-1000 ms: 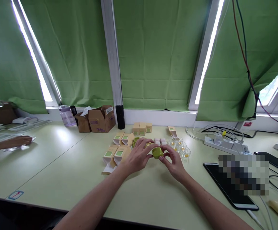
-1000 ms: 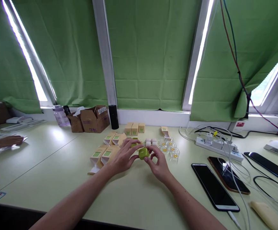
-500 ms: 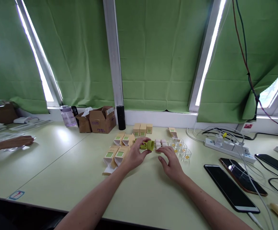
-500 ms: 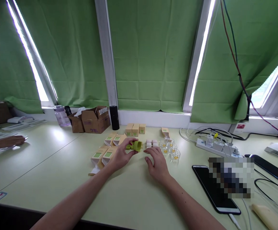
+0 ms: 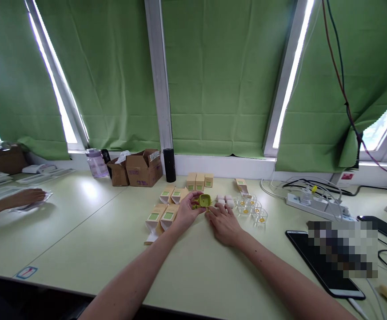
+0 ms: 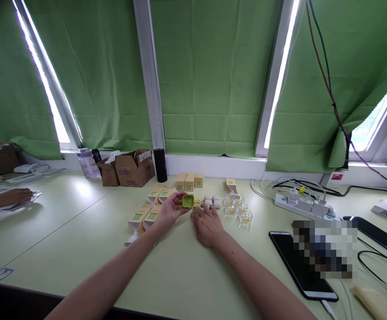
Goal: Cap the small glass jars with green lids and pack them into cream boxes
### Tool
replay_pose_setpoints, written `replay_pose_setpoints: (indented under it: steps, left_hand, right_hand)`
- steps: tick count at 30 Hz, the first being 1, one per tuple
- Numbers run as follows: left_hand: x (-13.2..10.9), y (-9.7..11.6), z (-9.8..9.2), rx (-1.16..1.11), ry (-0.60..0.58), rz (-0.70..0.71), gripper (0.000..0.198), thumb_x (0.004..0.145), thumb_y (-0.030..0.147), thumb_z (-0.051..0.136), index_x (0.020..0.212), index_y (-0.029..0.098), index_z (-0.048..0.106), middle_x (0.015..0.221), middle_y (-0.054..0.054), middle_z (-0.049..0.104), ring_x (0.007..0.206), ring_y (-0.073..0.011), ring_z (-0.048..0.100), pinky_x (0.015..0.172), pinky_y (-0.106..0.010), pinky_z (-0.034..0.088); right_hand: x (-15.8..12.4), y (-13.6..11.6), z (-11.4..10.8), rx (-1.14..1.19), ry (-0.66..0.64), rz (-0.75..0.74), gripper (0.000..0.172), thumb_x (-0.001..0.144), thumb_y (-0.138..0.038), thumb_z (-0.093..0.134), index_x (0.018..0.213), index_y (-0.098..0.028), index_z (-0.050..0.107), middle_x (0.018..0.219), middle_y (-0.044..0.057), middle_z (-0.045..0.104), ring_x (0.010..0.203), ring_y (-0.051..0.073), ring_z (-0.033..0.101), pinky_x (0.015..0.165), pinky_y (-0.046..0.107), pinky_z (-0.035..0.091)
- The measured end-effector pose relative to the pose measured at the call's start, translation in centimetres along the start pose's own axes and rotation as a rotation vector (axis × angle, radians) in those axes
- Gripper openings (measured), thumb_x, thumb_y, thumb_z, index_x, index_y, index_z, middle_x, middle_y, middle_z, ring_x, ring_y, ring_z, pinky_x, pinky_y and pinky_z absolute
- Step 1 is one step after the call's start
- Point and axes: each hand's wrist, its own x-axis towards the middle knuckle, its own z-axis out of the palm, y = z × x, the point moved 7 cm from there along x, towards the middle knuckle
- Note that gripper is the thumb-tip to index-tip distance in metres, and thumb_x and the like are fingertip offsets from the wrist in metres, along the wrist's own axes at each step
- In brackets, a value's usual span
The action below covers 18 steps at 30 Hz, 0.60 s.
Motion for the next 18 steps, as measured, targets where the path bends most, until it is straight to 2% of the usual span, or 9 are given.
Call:
replay_pose_setpoints:
  steps: [4,8,11,14,18]
  left_hand:
    - [0.0,0.2,0.0,-0.032,0.005,0.004,0.061,0.063,0.023,0.094,0.116,0.017,0.066,0.114,-0.010,0.073,0.099,-0.0212,0.071,0.092,-0.037,0.058]
    - [-0.1,0.2,0.3,-0.025,-0.001,-0.014,0.060,0.064,0.021,0.093,0.118,0.018,0.066,0.112,-0.009,0.074,0.099,-0.0212,0.070,0.089,-0.035,0.058]
    - [-0.2,0.2,0.5,0.000,0.001,-0.011,0.059,0.064,0.020,0.092,0.118,0.018,0.067,0.113,-0.010,0.075,0.099,-0.0214,0.070,0.089,-0.035,0.057]
    - [-0.3,0.1,0.6,0.028,0.005,-0.004,0.058,0.066,0.018,0.090,0.120,0.018,0.068,0.116,-0.011,0.075,0.101,-0.0218,0.070,0.090,-0.035,0.057]
    - [-0.4,0.0,0.8,0.066,-0.006,-0.002,0.057,0.068,0.016,0.086,0.122,0.018,0.068,0.120,-0.012,0.075,0.106,-0.0241,0.070,0.093,-0.038,0.056]
  right_hand:
    - [0.3,-0.1,0.1,-0.043,0.050,-0.014,0.032,0.093,-0.011,0.052,0.119,-0.019,0.069,0.135,0.012,0.068,0.134,0.033,0.047,0.113,0.052,0.031]
    - [-0.7,-0.2,-0.8,-0.068,0.241,-0.074,0.032,0.091,-0.007,0.057,0.118,-0.018,0.070,0.128,0.013,0.072,0.127,0.032,0.054,0.109,0.048,0.034]
    - [-2.2,-0.7,-2.3,-0.017,0.437,-0.152,0.025,0.093,-0.005,0.057,0.108,-0.019,0.071,0.114,0.011,0.077,0.109,0.027,0.062,0.099,0.044,0.040]
    - [-3.9,-1.1,-3.8,0.104,0.602,-0.213,0.023,0.093,-0.002,0.053,0.099,-0.018,0.069,0.100,0.009,0.077,0.091,0.023,0.064,0.085,0.038,0.044]
    - [-5.1,-0.7,-5.3,0.256,0.696,-0.206,0.022,0.096,-0.004,0.050,0.094,-0.020,0.065,0.085,0.006,0.072,0.079,0.021,0.062,0.072,0.034,0.045]
